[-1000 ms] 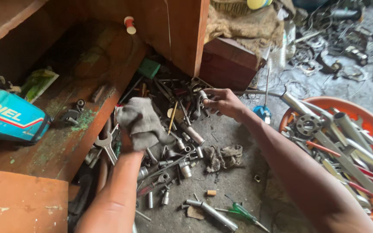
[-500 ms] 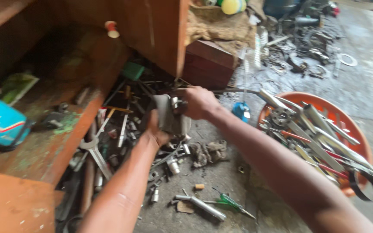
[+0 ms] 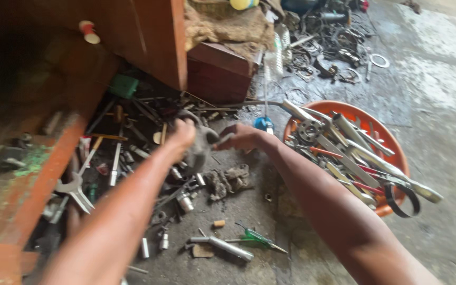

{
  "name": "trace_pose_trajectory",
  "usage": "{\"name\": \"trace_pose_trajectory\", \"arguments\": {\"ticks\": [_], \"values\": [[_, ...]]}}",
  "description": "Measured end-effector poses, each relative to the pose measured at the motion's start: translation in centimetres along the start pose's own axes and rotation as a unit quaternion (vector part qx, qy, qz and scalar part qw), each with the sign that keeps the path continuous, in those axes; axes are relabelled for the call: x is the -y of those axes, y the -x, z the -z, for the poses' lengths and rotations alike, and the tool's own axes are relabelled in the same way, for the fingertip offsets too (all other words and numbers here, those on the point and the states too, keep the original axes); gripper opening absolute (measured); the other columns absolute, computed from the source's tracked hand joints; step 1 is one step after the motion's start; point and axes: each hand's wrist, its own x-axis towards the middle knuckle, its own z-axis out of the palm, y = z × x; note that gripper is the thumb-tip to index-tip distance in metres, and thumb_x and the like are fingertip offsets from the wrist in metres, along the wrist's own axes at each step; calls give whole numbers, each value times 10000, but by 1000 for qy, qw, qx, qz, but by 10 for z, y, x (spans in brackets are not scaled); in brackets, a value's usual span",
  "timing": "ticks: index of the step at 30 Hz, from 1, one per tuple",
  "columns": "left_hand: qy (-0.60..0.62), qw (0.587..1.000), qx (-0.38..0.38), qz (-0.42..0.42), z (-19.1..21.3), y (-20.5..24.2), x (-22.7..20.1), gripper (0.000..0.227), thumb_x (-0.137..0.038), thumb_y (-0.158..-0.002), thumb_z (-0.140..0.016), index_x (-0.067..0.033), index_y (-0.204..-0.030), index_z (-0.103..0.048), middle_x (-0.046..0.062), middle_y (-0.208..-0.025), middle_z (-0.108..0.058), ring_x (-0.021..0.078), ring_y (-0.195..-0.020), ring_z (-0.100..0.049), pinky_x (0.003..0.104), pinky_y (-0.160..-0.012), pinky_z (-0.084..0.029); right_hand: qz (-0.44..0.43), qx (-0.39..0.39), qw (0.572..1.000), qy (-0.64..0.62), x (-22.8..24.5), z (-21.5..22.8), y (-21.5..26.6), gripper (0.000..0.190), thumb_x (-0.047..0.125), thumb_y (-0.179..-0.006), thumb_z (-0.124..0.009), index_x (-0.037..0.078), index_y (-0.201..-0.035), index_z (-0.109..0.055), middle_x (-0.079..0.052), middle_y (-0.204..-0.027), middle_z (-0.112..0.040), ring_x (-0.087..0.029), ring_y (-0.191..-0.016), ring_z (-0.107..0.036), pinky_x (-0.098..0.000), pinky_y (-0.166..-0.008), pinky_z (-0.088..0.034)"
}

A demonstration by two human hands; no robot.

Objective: The person cleans various metal tools, including wrenches and pliers, using a grey rag. They pick up each tool from a pile on the floor, wipe it thoroughly, and place it into an orange plastic basin. The process is repeated for multiple items in a cluttered workshop environment.

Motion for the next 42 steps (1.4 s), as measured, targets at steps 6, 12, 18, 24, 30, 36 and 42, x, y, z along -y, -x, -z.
{"name": "trace_pose_trajectory", "arguments": {"ticks": [6,12,18,24,30,36,42], "values": [[101,995,16,21,43,30,-45,506,-472,-1047,-446,-40,-1193,-665,132,-1135,-701,290,-1028,-684,506,-873,-561,2,-49,999,-14,-24,1,-4,688,579,-782,-782,164,-1320,-671,-140,-1271,-686,-292,-1109,-691,-431,-960,-568],[455,872,60,172,2,24,-20,287,-289,-1035,-401,-109,-1101,-615,105,-1006,-684,258,-944,-703,453,-822,-639,109,-168,969,-142,18,-13,16,519,431,-848,-755,164,-1282,-658,-155,-1115,-777,-259,-935,-737,-389,-804,-601],[493,834,213,128,-29,25,19,252,-261,-1016,-438,-145,-1088,-650,55,-982,-672,173,-916,-657,423,-834,-589,201,-257,945,24,22,-23,29,343,243,-931,-739,143,-1259,-712,-99,-1008,-796,-233,-899,-763,-369,-803,-593],[441,836,307,115,-7,80,-21,275,-299,-991,-478,-124,-1102,-659,58,-1019,-690,206,-931,-619,436,-835,-548,74,-221,970,-70,27,-10,33,468,237,-870,-781,108,-1296,-637,-116,-984,-771,-203,-882,-747,-365,-786,-593],[181,920,346,30,7,110,-53,263,-200,-946,-489,-111,-1149,-629,87,-986,-640,223,-938,-634,472,-816,-562,183,-242,953,-10,-6,-14,25,423,122,-790,-823,70,-1199,-732,-107,-1023,-796,-194,-930,-759,-364,-850,-589],[-128,930,311,-149,-2,83,-42,283,-59,-857,-498,-52,-1105,-635,138,-997,-647,233,-925,-590,446,-848,-526,150,-130,980,-32,-11,-4,27,400,89,-840,-794,63,-1213,-654,-106,-1070,-755,-207,-935,-718,-369,-838,-579],[-402,851,222,-255,8,77,-32,221,5,-868,-461,-40,-974,-649,134,-940,-649,241,-867,-609,386,-849,-544,62,1,886,-460,-24,11,34,484,-84,-839,-690,15,-1285,-530,-127,-1081,-673,-195,-931,-697,-299,-816,-625]]}}
